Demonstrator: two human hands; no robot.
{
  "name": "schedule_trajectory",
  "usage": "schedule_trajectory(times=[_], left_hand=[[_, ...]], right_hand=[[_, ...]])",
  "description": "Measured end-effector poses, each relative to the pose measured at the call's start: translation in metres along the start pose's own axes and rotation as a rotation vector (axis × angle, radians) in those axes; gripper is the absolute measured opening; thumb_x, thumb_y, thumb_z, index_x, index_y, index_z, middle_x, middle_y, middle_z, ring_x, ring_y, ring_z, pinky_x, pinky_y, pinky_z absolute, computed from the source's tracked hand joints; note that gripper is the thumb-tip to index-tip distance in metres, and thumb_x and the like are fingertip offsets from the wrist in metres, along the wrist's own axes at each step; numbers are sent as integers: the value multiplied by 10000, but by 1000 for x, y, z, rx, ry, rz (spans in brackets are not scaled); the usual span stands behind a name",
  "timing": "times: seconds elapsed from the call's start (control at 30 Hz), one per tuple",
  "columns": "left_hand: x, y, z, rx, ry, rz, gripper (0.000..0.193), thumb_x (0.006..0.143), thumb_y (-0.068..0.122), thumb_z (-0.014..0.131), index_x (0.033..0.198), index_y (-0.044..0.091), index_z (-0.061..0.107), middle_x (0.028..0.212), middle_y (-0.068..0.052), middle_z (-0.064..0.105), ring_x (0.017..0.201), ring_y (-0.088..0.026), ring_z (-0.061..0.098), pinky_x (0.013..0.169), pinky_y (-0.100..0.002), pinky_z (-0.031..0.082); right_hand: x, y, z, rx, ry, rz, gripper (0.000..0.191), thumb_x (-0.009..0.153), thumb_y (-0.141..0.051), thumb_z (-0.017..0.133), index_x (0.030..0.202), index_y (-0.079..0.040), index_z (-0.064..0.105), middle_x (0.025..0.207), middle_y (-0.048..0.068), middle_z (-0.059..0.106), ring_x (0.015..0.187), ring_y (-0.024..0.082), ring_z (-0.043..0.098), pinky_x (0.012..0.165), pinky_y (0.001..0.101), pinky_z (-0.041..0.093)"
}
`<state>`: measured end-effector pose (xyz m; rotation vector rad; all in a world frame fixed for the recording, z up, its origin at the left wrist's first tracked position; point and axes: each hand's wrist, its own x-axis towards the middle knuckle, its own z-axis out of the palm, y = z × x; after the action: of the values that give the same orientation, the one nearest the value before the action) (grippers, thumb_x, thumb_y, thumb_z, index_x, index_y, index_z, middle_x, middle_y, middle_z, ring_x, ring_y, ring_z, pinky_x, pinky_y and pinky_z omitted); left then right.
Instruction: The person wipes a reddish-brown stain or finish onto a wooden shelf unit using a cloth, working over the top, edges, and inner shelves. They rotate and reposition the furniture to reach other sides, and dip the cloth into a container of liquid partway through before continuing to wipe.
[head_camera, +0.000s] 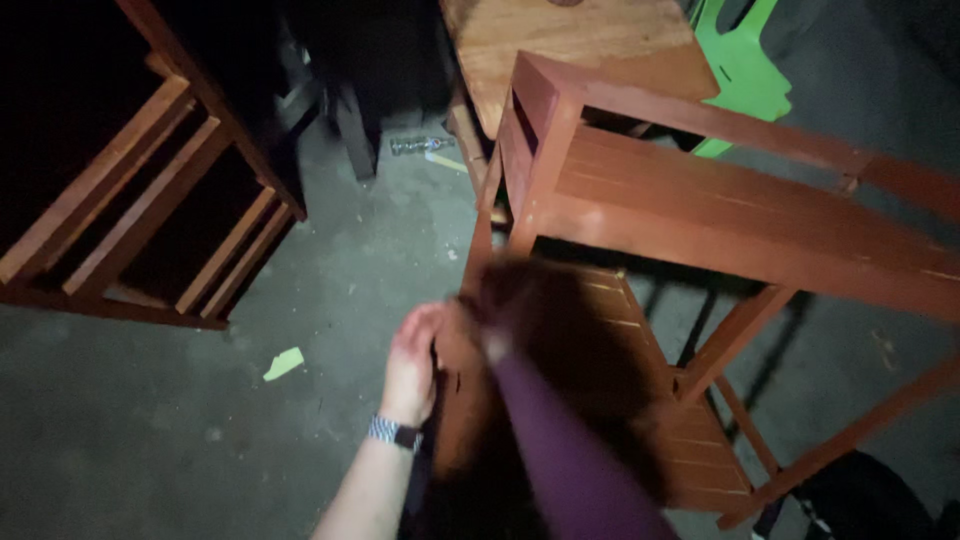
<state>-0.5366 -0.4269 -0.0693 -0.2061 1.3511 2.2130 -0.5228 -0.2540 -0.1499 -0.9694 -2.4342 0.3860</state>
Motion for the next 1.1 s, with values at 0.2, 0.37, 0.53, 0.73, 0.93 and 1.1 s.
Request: schedule_trajectory(times=[0.2, 0.37, 0.53, 0.73, 0.93, 1.1], left_hand=[[-13, -96, -55, 312, 44, -40, 309, 966, 120, 537, 1260, 94, 630, 1241, -16, 694, 1157, -139, 622, 1015, -276, 460], [-35, -93, -66, 73, 116, -347, 312, 997, 198, 495, 1171, 89, 730, 980, -84, 721, 775, -163, 602, 626, -300, 473], [-24, -30, -22, 98, 153, -372, 309, 974, 226, 495, 1214, 188, 687, 954, 37, 720, 642, -73, 566, 499, -254, 425], [-16, 21, 44, -195, -276, -205, 474, 862, 131, 634, 1333, 103, 683, 1099, -36, 643, 821, -137, 559, 591, -274, 474], [-21, 45, 130, 554, -742, 629, 757, 626, 2, 757, 1356, 42, 559, 1425, -122, 576, 1335, -310, 520, 1090, -399, 448], [-74, 64, 163, 506, -323, 684, 453, 928, -68, 581, 1365, 30, 650, 1352, -135, 702, 1293, -311, 674, 1115, -344, 499]], right_hand=[[-89, 8, -7, 414, -409, 394, 1216, 692, -576, 831, 1493, 90, 203, 1523, 379, 328, 1402, 532, 310, 1166, 559, 273], [-95, 11, -24, 558, -425, 506, 1183, 677, -534, 837, 1492, 69, 228, 1534, 361, 320, 1412, 524, 299, 1170, 557, 271], [-87, 46, -52, 696, -306, 637, 1153, 662, -493, 843, 1491, 48, 252, 1545, 342, 313, 1422, 516, 289, 1173, 554, 268], [-39, 86, -112, 1151, -203, 884, 1120, 644, -443, 851, 1490, 22, 282, 1558, 320, 304, 1434, 507, 276, 1177, 551, 266], [-29, 60, -140, 1664, -477, 955, 1093, 626, -392, 858, 1489, -3, 311, 1572, 298, 295, 1446, 497, 264, 1181, 549, 263], [3, 43, -163, 1768, -335, 843, 1075, 611, -351, 864, 1488, -24, 336, 1582, 279, 288, 1456, 490, 253, 1184, 546, 260]])
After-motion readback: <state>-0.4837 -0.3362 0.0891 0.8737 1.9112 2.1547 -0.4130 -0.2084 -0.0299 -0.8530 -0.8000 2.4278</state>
